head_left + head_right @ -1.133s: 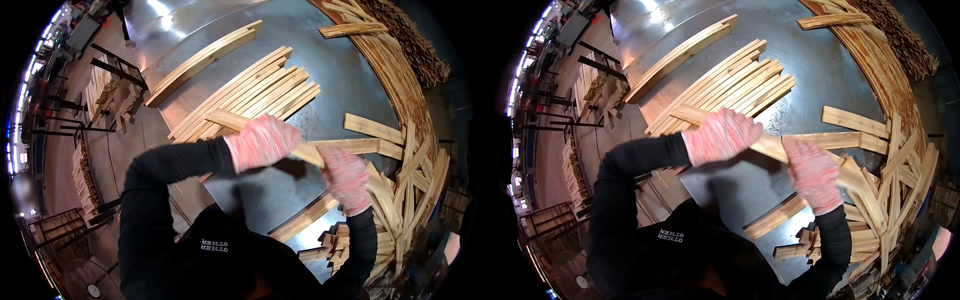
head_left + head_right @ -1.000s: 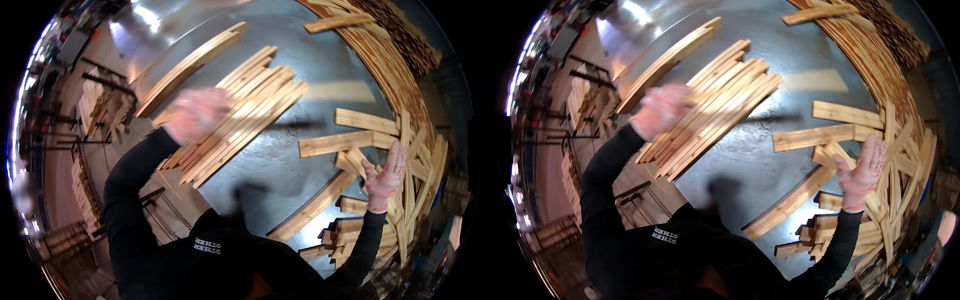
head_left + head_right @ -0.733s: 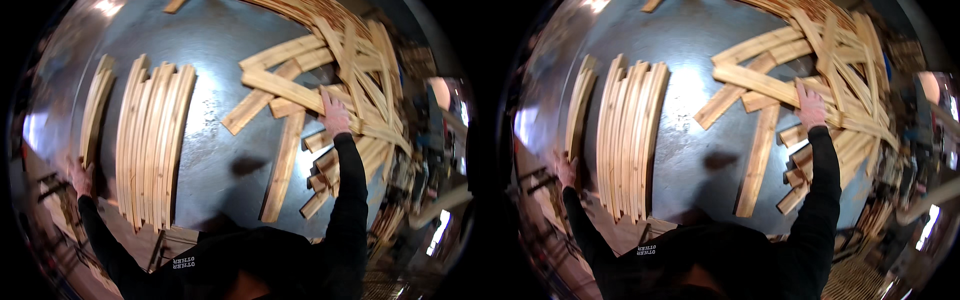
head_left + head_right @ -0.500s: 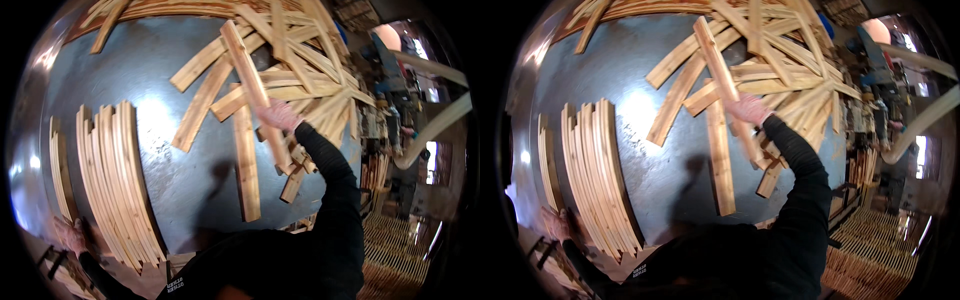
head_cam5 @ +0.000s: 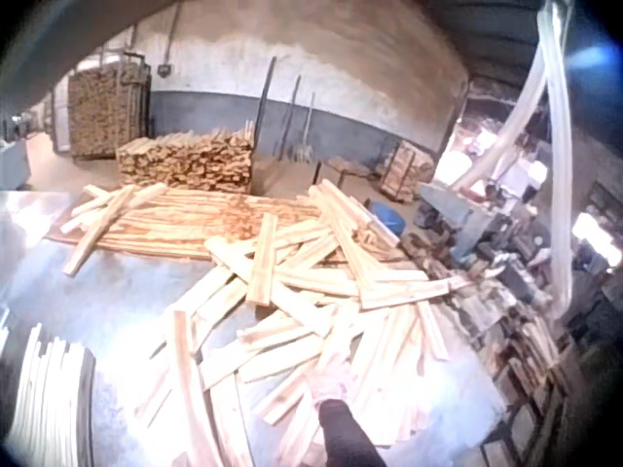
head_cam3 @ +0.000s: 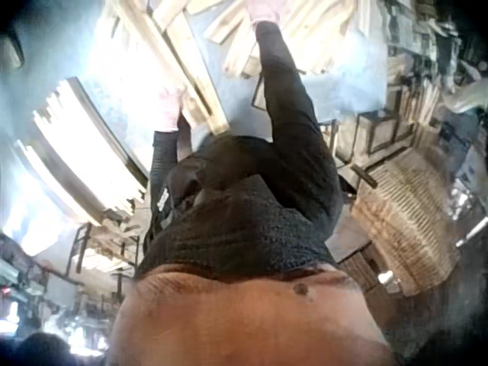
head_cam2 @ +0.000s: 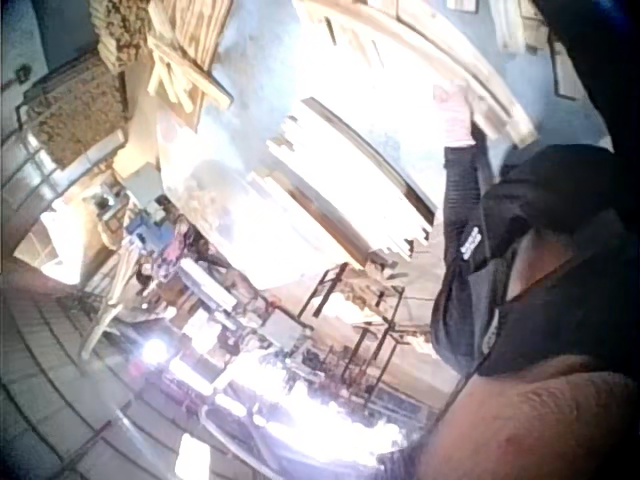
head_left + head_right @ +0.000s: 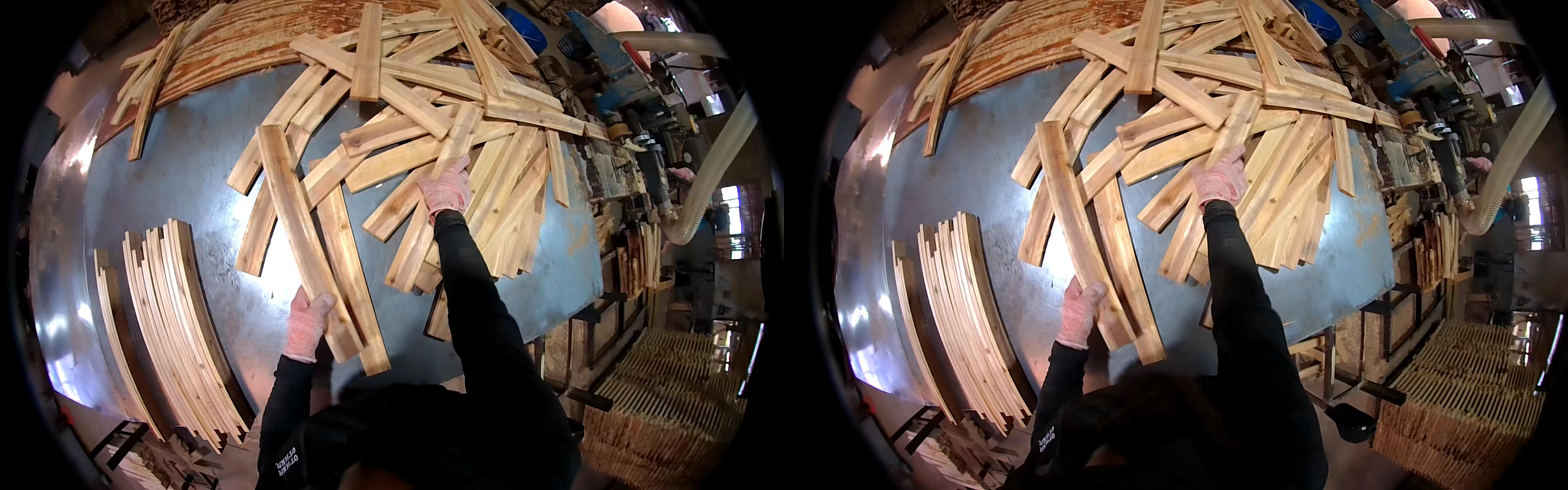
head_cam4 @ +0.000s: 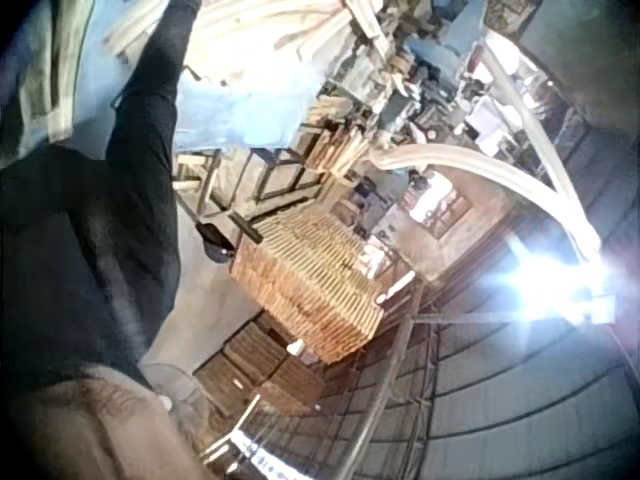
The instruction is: The person repeatedly picks up wooden planks from a pile on a metal table and stacks them into a neat pile. The person wears pink gloves and handles the planks one by one or in small groups, aligning them as they stack.
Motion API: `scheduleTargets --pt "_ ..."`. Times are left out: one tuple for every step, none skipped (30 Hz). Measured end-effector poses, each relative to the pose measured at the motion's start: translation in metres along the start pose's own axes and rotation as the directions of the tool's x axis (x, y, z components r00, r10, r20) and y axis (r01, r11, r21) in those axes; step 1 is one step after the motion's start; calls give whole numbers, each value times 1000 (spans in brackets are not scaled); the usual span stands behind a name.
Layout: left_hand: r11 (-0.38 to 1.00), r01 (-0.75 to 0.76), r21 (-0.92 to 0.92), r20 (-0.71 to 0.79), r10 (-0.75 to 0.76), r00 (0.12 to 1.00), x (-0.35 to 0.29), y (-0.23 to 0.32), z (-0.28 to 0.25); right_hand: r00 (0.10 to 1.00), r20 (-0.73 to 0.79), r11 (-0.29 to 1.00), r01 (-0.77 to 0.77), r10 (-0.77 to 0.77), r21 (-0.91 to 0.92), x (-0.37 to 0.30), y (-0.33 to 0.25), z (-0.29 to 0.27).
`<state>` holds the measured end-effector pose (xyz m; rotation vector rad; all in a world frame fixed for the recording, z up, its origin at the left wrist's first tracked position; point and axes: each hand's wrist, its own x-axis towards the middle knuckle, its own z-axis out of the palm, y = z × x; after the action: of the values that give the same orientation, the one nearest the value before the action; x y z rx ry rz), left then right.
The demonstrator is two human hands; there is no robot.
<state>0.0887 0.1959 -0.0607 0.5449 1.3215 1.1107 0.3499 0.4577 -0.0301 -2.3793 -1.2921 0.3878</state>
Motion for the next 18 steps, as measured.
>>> scheduleTargets --pt "990 -58 126 -44 64 997 0 -9 0 993 108 998 -43 37 52 5 1 -2" --pt "970 -155 186 -116 178 977 1 -13 6 996 68 993 57 -64 105 6 15 14" --pt "950 -107 293 -139 153 978 1 -2 17 987 23 977 153 -159 149 -2 30 36" --pt "919 -59 389 -170 135 976 -2 17 32 982 50 955 163 -181 249 -25 24 33" --pt "880 -6 476 -210 121 970 -2 29 47 974 79 922 173 -213 347 -49 14 30" --pt "802 -27 596 -212 189 959 3 21 56 941 132 852 214 -311 478 -61 15 45" --pt "697 47 716 -228 170 959 -2 21 74 845 214 835 385 -490 392 -82 8 51" --pt "549 76 833 -211 187 959 -1 15 88 712 281 761 555 -643 336 -102 2 55" --pt "378 91 921 -174 193 966 5 6 102 490 445 573 817 -750 66 -121 -10 33" --pt "266 186 946 -245 207 947 12 -4 114 352 443 533 745 -825 401 -126 -7 15" --pt "374 162 913 -251 204 946 16 -8 120 228 388 445 577 -893 685 -126 -6 -5" --pt "479 159 863 -288 210 934 19 -9 115 164 337 342 738 -927 581 -105 -31 -56" --pt "574 148 805 -323 215 922 19 -10 110 232 569 491 795 -789 357 -68 -54 -90" --pt "615 116 780 -335 253 908 24 -23 107 259 300 377 807 -918 455 -1 -31 -63" --pt "632 179 754 -358 166 919 23 -16 108 263 8 233 842 -965 486 66 -5 -33" --pt "647 257 717 -401 82 912 22 1 108 238 -4 238 971 -971 21 117 -17 -56" --pt "663 322 675 -430 0 903 25 12 108 312 108 266 912 -944 -314 171 -23 -68" --pt "805 235 544 -348 -39 937 25 13 99 397 170 297 856 -902 -424 218 -18 -73"
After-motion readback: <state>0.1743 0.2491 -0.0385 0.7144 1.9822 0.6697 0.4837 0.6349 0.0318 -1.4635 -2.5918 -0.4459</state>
